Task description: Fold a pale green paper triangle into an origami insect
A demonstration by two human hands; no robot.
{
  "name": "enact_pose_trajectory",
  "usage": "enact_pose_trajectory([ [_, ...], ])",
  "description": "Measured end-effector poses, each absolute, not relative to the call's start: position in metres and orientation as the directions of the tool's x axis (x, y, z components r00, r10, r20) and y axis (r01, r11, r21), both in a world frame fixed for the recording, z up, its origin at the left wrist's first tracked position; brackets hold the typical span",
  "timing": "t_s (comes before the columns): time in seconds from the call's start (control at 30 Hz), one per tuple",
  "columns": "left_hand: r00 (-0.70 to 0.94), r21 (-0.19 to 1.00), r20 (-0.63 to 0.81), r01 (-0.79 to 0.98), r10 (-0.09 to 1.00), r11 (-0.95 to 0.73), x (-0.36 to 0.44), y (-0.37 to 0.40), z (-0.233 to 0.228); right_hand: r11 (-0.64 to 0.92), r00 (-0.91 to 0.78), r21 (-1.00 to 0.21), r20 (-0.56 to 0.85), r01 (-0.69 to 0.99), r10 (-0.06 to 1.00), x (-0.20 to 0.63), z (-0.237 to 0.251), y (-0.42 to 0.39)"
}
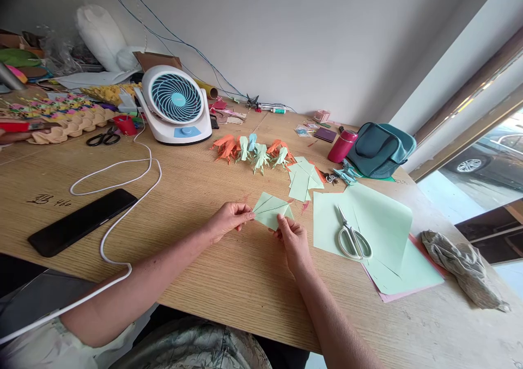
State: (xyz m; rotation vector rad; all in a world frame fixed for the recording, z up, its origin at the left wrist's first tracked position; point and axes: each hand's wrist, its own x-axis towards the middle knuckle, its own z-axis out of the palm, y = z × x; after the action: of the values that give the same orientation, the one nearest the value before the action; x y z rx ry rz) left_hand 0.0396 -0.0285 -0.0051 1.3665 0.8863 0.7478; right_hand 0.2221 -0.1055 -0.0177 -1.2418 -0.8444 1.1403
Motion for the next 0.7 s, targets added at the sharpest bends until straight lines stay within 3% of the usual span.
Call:
enact_pose_trajectory([
  [0.17, 0.468, 0.988, -0.148, 0.026, 0.871, 0.154, 0.033, -0.023, 0.002, 0.127, 0.462, -0.987, 0.069, -0.095, 0.884, 0.233, -0.014, -0.108],
  [0.27, 0.477, 0.976, -0.203, 0.032, 0.855, 0.215, 0.029, -0.02, 0.006, 0.254, 0.562, -0.936, 0.35, 0.245, 0.749, 0.241, -0.01, -0.111],
  [0.37, 0.496, 0.962, -0.264, 0.067, 0.828, 0.266, 0.026, -0.018, 0.007, 0.31, 0.339, -0.652, 0.672, 0.692, 0.659, 0.242, -0.006, -0.114],
  [0.43, 0.513, 0.953, -0.295, 0.097, 0.806, 0.288, 0.025, -0.018, 0.006, 0.344, 0.096, -0.402, 0.757, 0.849, 0.647, 0.24, -0.004, -0.116],
  [0.57, 0.546, 0.951, -0.303, 0.115, 0.781, 0.289, 0.026, -0.019, 0.004, 0.34, -0.18, -0.07, 0.74, 0.938, 0.648, 0.236, -0.006, -0.118],
  [0.7, 0.568, 0.943, -0.326, 0.137, 0.755, 0.304, 0.025, -0.019, 0.003, 0.375, -0.328, 0.096, 0.708, 0.922, 0.625, 0.236, -0.01, -0.119],
])
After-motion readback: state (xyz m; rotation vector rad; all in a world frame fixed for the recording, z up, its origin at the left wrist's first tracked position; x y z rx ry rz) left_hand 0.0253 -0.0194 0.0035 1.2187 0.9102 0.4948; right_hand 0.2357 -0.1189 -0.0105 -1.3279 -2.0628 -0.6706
